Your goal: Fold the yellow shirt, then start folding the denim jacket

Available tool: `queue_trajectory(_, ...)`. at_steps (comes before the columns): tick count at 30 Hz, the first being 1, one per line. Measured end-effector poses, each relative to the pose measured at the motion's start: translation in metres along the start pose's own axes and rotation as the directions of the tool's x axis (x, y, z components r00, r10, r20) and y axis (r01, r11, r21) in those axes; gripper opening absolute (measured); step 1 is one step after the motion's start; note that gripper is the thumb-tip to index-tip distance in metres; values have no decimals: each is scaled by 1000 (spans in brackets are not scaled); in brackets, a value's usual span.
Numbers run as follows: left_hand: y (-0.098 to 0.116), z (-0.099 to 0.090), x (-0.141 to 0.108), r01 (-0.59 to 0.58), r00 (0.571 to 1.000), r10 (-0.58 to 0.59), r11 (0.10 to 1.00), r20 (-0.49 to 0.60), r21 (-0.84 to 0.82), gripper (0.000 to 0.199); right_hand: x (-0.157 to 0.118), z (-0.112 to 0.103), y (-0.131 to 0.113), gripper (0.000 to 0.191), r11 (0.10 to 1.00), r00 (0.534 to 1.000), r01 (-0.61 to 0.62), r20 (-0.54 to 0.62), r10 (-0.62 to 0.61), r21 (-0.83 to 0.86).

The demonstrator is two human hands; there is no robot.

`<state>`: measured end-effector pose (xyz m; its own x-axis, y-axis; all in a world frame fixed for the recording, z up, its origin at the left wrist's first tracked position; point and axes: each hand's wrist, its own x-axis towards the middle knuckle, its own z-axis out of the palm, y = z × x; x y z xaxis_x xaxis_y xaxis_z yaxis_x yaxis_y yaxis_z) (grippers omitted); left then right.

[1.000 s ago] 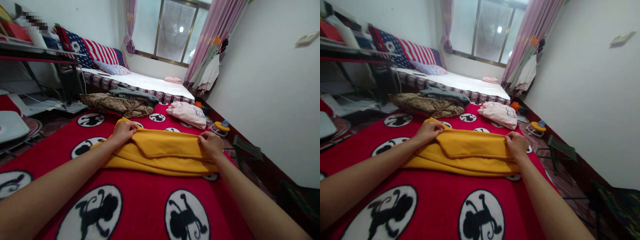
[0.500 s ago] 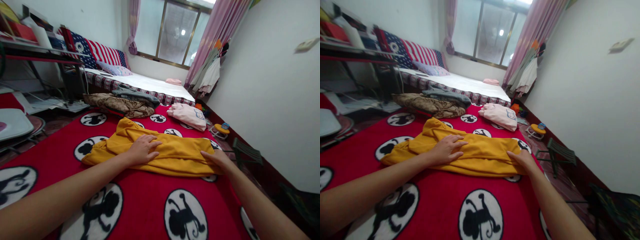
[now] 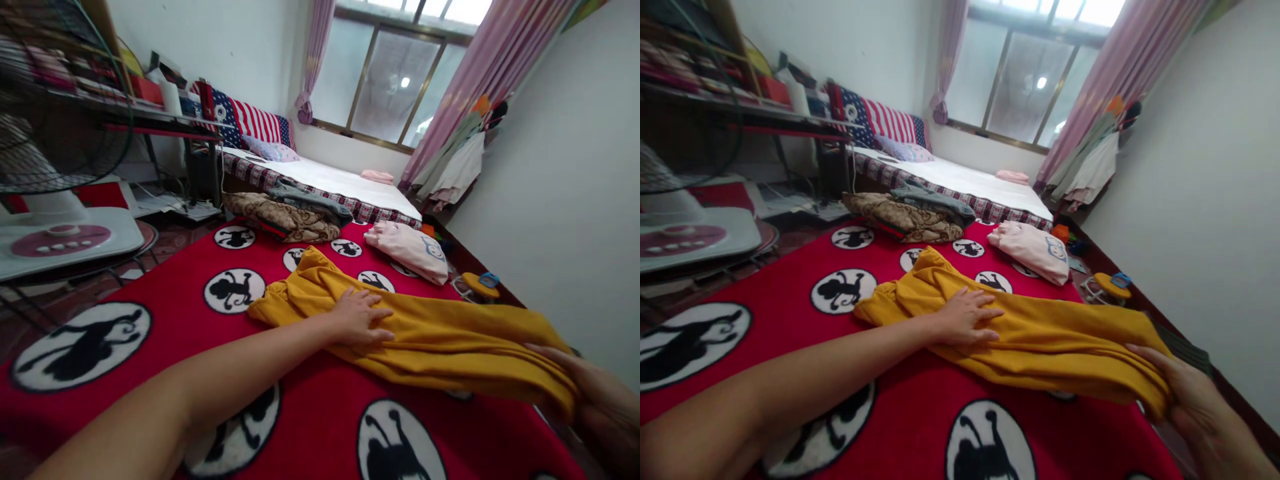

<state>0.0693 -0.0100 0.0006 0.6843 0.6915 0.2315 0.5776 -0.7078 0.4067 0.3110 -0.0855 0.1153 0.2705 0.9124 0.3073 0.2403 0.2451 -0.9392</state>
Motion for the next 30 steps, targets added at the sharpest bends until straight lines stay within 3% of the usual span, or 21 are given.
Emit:
queue_trajectory(3, -8, -14, 8, 26, 999, -33, 968, -26, -250, 69, 3, 22, -8, 16, 996, 1000, 14, -12, -13, 87)
queue_trajectory(6, -32, -45, 3, 66, 967, -178, 865, -181, -498, 66, 19, 42, -13, 12, 984, 995, -93, -7, 95, 151)
queue_trajectory(9, -60, -84, -17, 111, 877, -400, 707, -266, -698, 69, 34, 77, -22, 20, 940, 966, -257, 68, 248, 223)
queue_trajectory(11, -76, -109, -35, 110, 804, -508, 637, -309, -763, 74, 35, 113, -24, 26, 919, 952, -277, 213, 222, 280)
queue_trajectory(13, -87, -127, -53, 125, 718, -584, 643, -378, -755, 76, 29, 148, -16, 25, 926, 888, -307, 417, 195, 221)
queue_trajectory(15, -91, -136, -65, 147, 668, -587, 706, -457, -693, 73, 16, 171, 1, 29, 977, 866, -197, 482, 133, 84)
queue_trajectory(17, -88, -134, -72, 148, 689, -501, 805, -524, -575, 68, -1, 177, 24, 27, 997, 886, 48, 464, -15, -59)
queue_trajectory(20, -73, -117, -76, 121, 802, -285, 938, -524, -325, 48, -25, 160, 54, 17, 893, 851, 405, 438, -289, -198)
queue_trajectory(22, -57, -101, -79, 70, 876, -144, 982, -460, -176, 33, -37, 141, 64, 14, 814, 824, 516, 414, -387, -265)
queue_trajectory(25, -33, -75, -86, -82, 952, 69, 996, -297, -34, 28, -41, 117, 70, 14, 756, 828, 549, 357, -432, -358)
queue_trajectory(27, -21, -61, -91, -163, 968, 169, 986, -187, 44, 30, -32, 108, 74, 15, 746, 848, 528, 290, -442, -406)
queue_trajectory(30, -12, -52, -95, -188, 971, 206, 971, -123, 148, 25, -8, 105, 85, 20, 783, 893, 449, 199, -403, -431)
